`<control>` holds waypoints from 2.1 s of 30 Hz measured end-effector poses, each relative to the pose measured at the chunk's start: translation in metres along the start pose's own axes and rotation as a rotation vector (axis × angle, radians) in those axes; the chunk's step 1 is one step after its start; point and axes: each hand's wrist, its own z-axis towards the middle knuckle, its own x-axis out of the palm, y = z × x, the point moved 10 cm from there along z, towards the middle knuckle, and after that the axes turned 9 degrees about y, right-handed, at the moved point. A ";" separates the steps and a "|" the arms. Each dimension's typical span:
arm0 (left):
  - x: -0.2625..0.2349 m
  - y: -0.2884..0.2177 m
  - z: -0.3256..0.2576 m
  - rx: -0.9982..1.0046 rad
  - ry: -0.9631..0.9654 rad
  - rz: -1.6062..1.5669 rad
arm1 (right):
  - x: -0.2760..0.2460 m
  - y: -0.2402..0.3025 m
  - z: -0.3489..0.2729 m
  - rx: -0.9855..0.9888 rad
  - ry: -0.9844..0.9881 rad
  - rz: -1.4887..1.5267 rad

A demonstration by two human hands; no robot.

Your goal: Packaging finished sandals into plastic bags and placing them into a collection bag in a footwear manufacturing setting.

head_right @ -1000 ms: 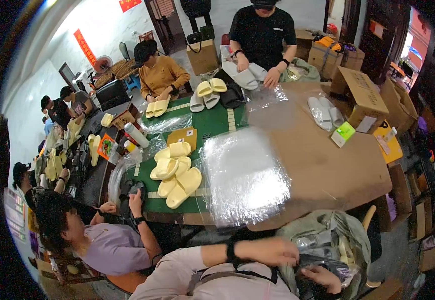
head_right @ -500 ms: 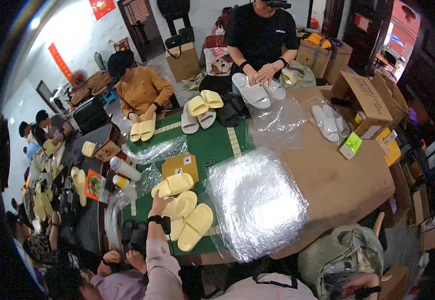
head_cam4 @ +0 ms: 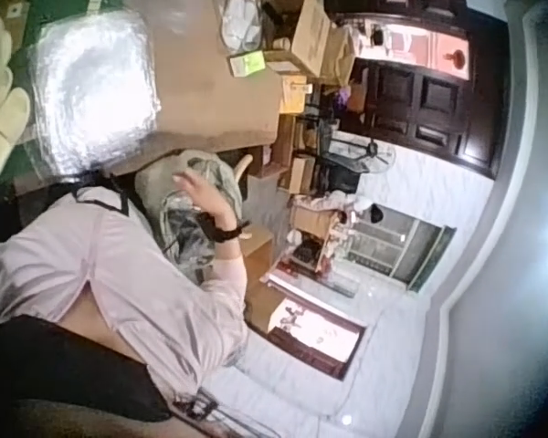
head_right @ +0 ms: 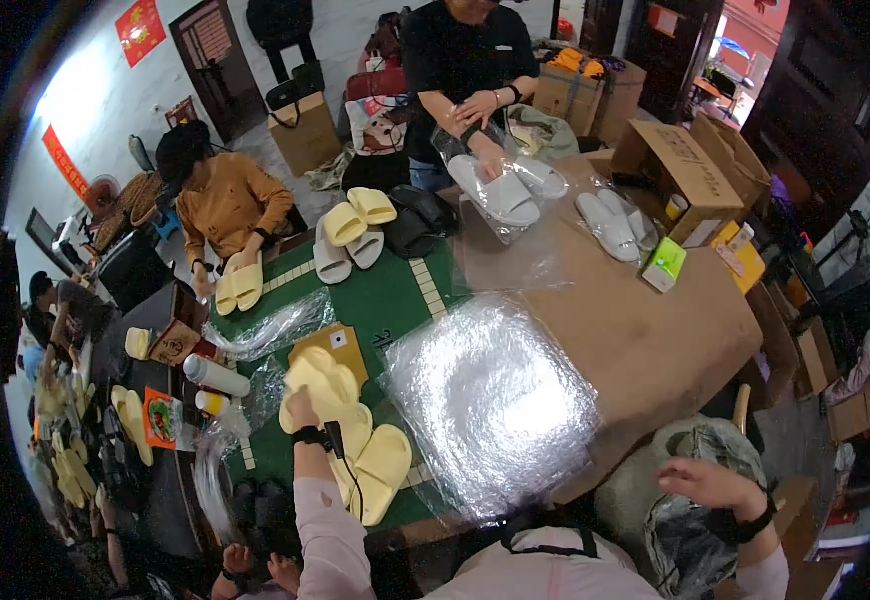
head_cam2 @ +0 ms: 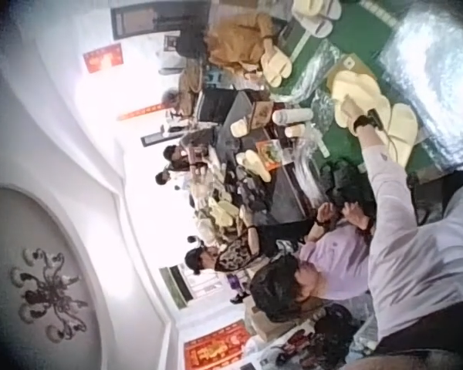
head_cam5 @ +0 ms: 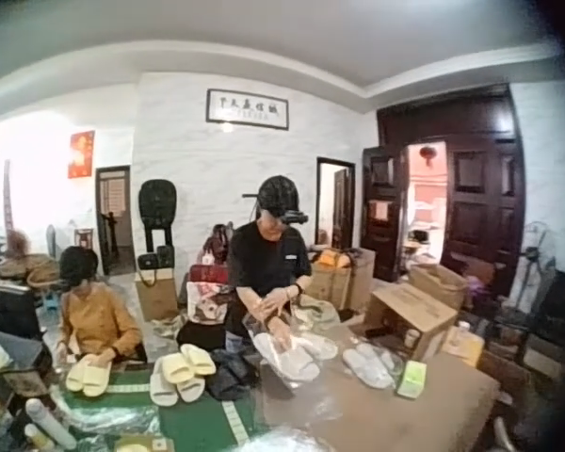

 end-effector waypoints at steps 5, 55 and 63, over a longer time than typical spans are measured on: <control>0.019 -0.076 -0.102 0.440 -0.240 0.071 | 0.029 0.081 0.027 -0.309 0.260 -0.208; 0.271 0.065 -0.366 0.821 0.498 1.500 | -0.018 -0.010 0.165 -0.574 0.249 0.649; 0.262 0.103 -0.340 0.681 0.653 1.238 | 0.029 -0.031 0.152 -0.528 0.517 0.198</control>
